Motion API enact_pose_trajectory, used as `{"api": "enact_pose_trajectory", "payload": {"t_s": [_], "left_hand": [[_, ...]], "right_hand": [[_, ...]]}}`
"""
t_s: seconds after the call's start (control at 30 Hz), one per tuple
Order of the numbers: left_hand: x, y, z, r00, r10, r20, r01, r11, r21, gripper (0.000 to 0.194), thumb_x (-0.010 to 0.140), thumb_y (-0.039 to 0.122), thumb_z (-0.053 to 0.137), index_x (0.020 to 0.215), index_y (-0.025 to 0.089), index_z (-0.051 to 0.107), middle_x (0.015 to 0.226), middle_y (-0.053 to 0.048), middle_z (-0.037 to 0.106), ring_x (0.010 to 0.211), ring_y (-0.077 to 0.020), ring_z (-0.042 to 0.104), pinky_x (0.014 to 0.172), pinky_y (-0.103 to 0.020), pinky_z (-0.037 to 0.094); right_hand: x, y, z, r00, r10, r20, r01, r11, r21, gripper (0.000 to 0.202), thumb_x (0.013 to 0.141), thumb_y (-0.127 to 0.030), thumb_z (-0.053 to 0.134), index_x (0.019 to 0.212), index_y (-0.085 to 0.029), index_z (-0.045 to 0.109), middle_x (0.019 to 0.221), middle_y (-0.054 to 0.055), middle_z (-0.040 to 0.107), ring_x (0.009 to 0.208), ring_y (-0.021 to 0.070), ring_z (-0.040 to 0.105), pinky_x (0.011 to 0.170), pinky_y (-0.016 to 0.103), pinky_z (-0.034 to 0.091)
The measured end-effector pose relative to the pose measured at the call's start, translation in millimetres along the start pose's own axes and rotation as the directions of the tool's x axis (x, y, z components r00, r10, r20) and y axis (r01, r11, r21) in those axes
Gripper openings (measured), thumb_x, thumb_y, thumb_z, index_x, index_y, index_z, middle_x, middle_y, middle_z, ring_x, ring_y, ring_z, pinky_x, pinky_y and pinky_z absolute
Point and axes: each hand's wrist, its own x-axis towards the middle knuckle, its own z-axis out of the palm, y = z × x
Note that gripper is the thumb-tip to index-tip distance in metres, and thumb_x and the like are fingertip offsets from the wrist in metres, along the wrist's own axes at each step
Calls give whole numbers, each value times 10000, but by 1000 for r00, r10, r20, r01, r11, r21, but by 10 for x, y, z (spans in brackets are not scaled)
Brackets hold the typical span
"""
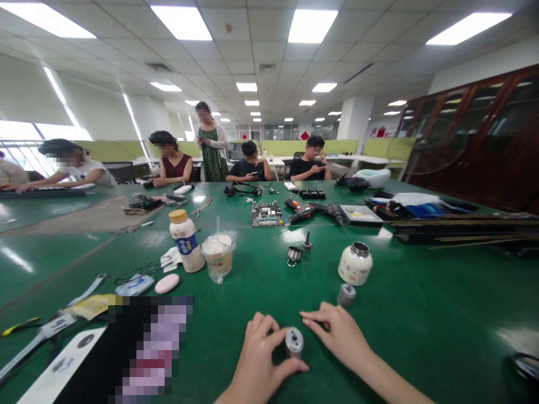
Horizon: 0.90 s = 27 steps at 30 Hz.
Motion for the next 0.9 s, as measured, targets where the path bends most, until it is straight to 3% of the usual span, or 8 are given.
{"api": "enact_pose_trajectory", "payload": {"t_s": [0.17, 0.33, 0.57, 0.63, 0.7, 0.77, 0.83, 0.9], "left_hand": [[11, 5, 25, 999, -38, 34, 38, 999, -18, 451, 639, 560, 767, 971, 257, 733, 753, -30, 605, 758, -234, 579, 711, -352, 466], [7, -11, 64, 999, -8, 40, 9, 1000, -24, 440, 649, 492, 798, 1010, 252, 723, 741, -30, 662, 746, -238, 615, 739, -355, 474], [-5, -27, 52, 996, -24, 90, 29, 998, -55, 477, 695, 526, 751, 1098, 281, 686, 779, -23, 659, 791, -245, 604, 845, -441, 450], [-21, -30, 25, 1000, -17, 14, 18, 997, -78, 692, 624, 586, 771, 1221, 274, 612, 873, -46, 628, 849, -264, 579, 857, -467, 444], [-37, -25, -6, 996, -7, -94, -4, 994, -113, 824, 598, 587, 787, 1311, 260, 532, 990, -77, 572, 929, -283, 537, 865, -473, 443], [-46, -11, -30, 984, 0, -176, -26, 989, -145, 641, 685, 492, 766, 1258, 277, 577, 1049, -84, 519, 964, -275, 502, 856, -448, 449], [-40, 10, -38, 976, 2, -218, -36, 988, -152, 319, 770, 367, 712, 1083, 313, 688, 1050, -72, 497, 962, -258, 484, 836, -421, 451], [-22, 37, -34, 971, -14, -238, -23, 988, -153, 161, 786, 293, 694, 934, 335, 742, 1053, -62, 493, 973, -254, 470, 839, -415, 444]], "right_hand": [[-18, -329, -140, 1000, 3, -18, 1, 977, 215, 317, 910, -464, 521, 1005, -271, 754, 605, -5, 525, 572, 152, 491, 525, 259, 333], [-119, -558, -186, 990, -124, 70, 118, 989, 87, 246, 918, -400, 536, 946, -309, 763, 608, 12, 594, 611, 164, 535, 583, 283, 332], [-216, -521, -136, 963, -258, -80, 253, 965, -72, 214, 904, -331, 553, 802, -268, 730, 636, 3, 616, 612, 150, 531, 642, 300, 286], [-230, -492, -107, 955, -241, -172, 232, 970, -69, 317, 917, -352, 519, 672, -223, 673, 584, -3, 571, 580, 145, 501, 632, 301, 274], [-242, -444, -53, 951, -140, -277, 157, 987, 41, 474, 960, -373, 405, 545, -194, 544, 533, -8, 512, 545, 138, 474, 620, 297, 281], [-253, -391, 19, 961, -31, -274, 95, 971, 221, 488, 984, -372, 293, 572, -198, 486, 549, -12, 493, 547, 140, 476, 613, 287, 311], [-264, -353, 93, 991, -22, -136, 74, 919, 387, 362, 968, -382, 285, 770, -207, 532, 617, -19, 505, 570, 149, 489, 596, 273, 346], [-274, -345, 149, 998, -62, 19, 46, 877, 479, 219, 902, -390, 417, 1005, -216, 500, 681, -31, 516, 601, 155, 503, 580, 259, 372]]}}
